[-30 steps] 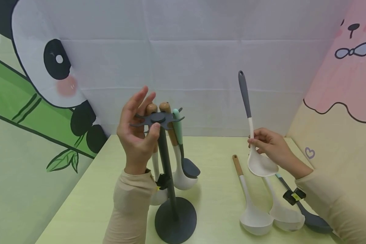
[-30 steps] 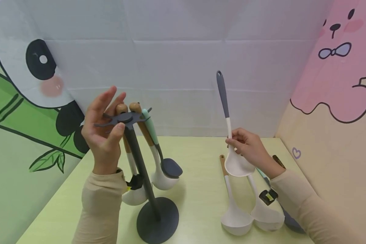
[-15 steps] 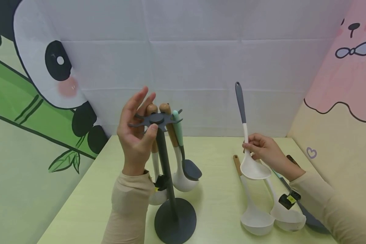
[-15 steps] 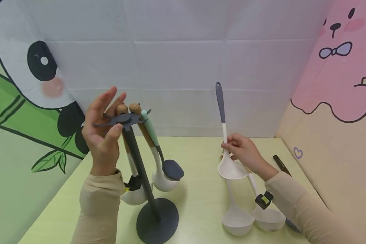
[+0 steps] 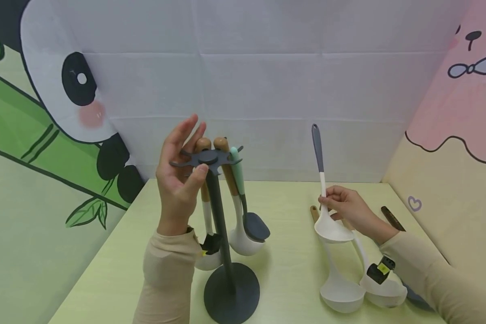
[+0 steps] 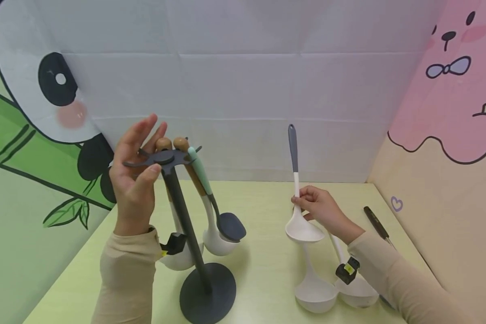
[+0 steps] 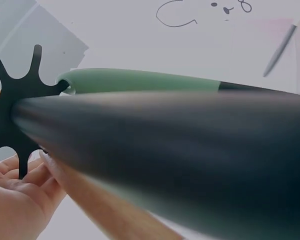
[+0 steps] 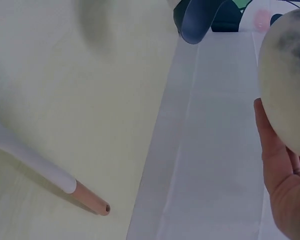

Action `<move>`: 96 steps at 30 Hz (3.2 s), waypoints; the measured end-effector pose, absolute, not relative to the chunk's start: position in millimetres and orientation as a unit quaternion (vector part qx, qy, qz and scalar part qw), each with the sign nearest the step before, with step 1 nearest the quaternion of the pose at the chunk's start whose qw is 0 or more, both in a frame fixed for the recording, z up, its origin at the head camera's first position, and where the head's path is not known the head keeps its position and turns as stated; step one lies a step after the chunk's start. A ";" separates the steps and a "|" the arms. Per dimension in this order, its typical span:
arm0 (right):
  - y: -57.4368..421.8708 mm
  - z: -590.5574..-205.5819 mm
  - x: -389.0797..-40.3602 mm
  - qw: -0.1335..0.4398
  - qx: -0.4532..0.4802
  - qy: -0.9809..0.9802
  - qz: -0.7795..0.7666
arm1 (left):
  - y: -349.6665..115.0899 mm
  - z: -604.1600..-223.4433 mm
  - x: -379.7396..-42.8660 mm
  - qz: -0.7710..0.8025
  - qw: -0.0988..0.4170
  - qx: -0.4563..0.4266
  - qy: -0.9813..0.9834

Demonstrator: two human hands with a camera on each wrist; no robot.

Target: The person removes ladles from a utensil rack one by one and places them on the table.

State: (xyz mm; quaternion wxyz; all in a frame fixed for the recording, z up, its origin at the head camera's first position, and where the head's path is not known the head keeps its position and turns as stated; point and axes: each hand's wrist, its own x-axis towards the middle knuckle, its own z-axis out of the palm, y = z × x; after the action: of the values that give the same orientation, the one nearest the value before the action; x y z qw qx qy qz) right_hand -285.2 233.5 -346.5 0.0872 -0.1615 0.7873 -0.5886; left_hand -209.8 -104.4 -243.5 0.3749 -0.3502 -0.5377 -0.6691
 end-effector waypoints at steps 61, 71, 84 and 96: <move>218.0 -425.5 -265.7 0.276 -0.094 0.746 -0.599 | -106.3 -244.2 -209.0 -0.675 0.354 -0.342 -0.550; 215.1 -434.8 -260.1 0.295 -0.080 0.737 -0.602 | -106.6 -244.7 -209.4 -0.673 0.356 -0.343 -0.549; 213.0 -443.7 -257.3 0.298 -0.071 0.746 -0.591 | -105.4 -243.5 -207.7 -0.680 0.351 -0.342 -0.546; 210.9 -454.1 -259.0 0.309 -0.070 0.748 -0.583 | -105.2 -242.7 -206.5 -0.680 0.352 -0.341 -0.545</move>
State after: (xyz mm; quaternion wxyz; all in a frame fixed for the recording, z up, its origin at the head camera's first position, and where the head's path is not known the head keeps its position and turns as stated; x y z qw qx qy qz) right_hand -259.0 210.9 -454.1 0.3089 -0.0698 0.7479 -0.5834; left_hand -206.5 -105.2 -242.7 0.3521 -0.3405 -0.5453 -0.6802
